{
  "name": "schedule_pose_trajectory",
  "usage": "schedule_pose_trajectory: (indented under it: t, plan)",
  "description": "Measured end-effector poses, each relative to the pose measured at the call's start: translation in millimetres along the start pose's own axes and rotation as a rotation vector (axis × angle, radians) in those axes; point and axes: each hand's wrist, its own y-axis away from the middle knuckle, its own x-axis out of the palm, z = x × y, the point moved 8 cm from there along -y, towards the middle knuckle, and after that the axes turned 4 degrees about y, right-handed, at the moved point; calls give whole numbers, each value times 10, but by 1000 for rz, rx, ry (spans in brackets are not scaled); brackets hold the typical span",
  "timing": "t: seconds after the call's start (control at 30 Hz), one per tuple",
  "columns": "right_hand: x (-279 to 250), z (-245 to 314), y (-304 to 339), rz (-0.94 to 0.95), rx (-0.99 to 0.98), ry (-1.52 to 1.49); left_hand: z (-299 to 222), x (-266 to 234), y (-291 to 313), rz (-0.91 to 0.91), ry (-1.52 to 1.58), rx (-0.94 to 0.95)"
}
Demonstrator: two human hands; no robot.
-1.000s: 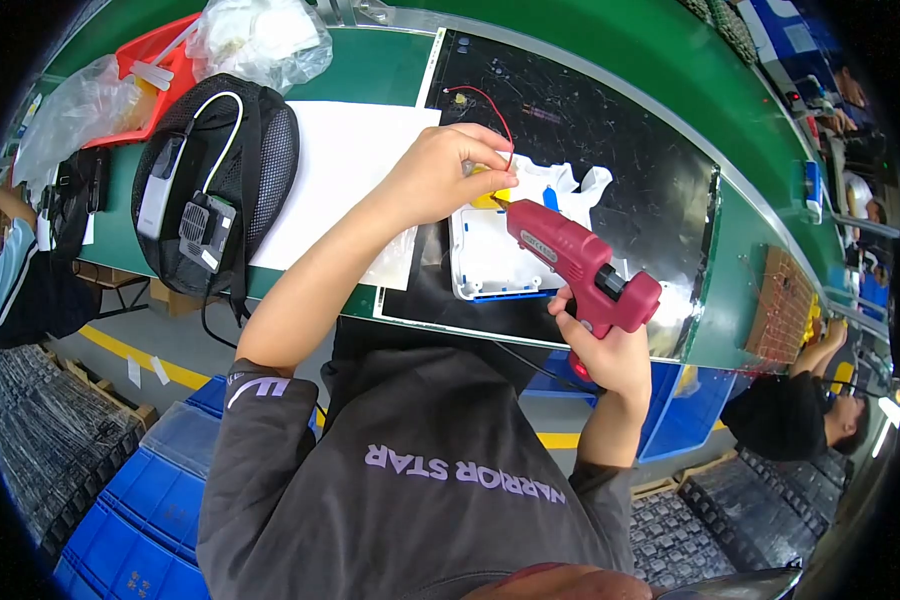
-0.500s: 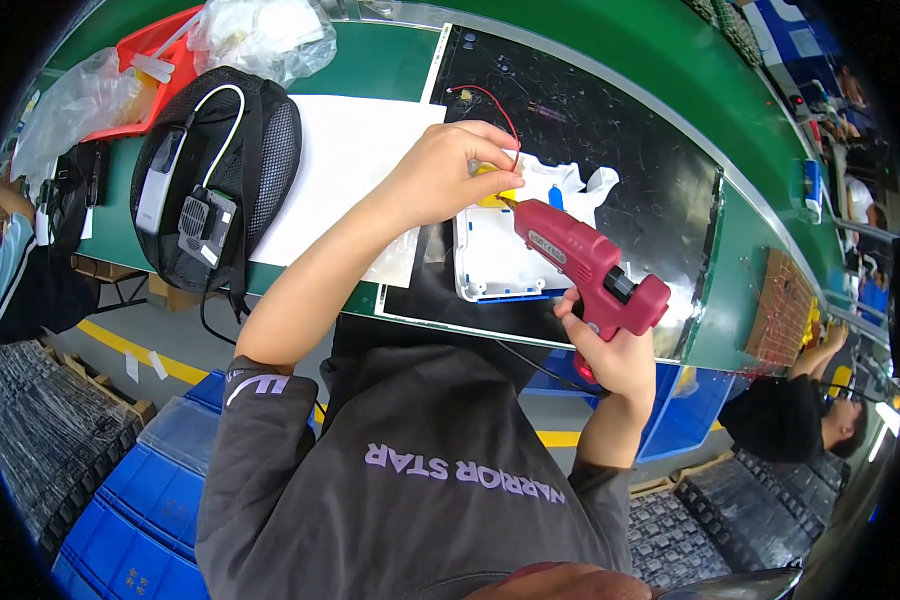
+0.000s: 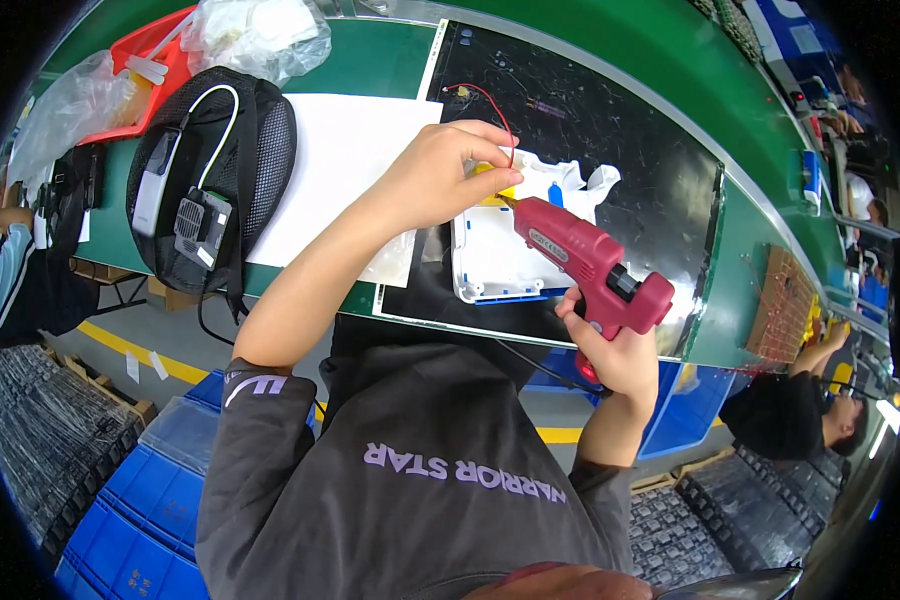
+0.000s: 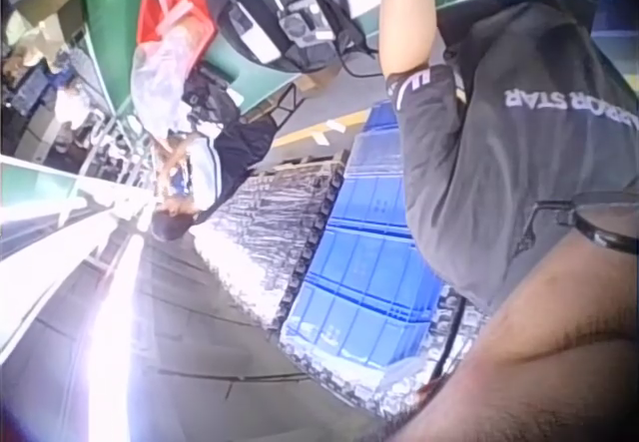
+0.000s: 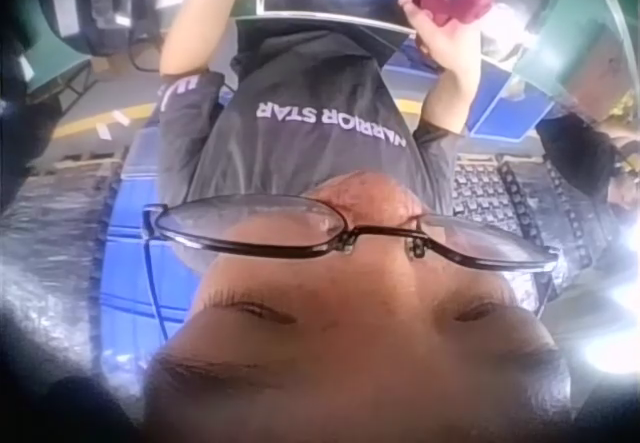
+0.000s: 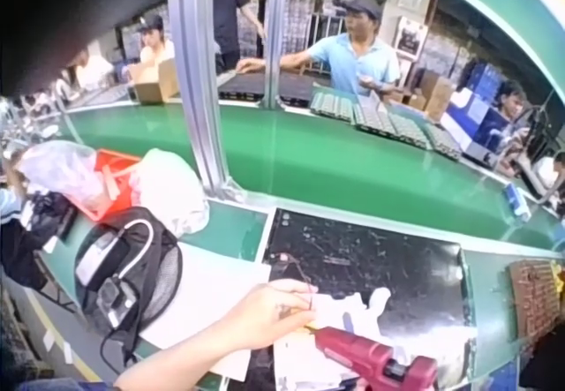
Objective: The person assembles electronic components by applying hot glue from a hot glue gun to secure circuit boards inside plastic housings.
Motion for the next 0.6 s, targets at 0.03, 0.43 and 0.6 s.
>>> schedule_pose_trajectory:
  t: [0.03, 0.43, 0.6]
  plan:
    - [-3, 5, 1, 4, 1, 6, 6, -11, 3, -23, 14, 5]
    - [-35, -4, 1, -6, 9, -6, -42, -11, 10, 1, 151, 14]
    - [-51, 2, 5, -5, 19, -43, -25, 11, 15, 29, 185, -6]
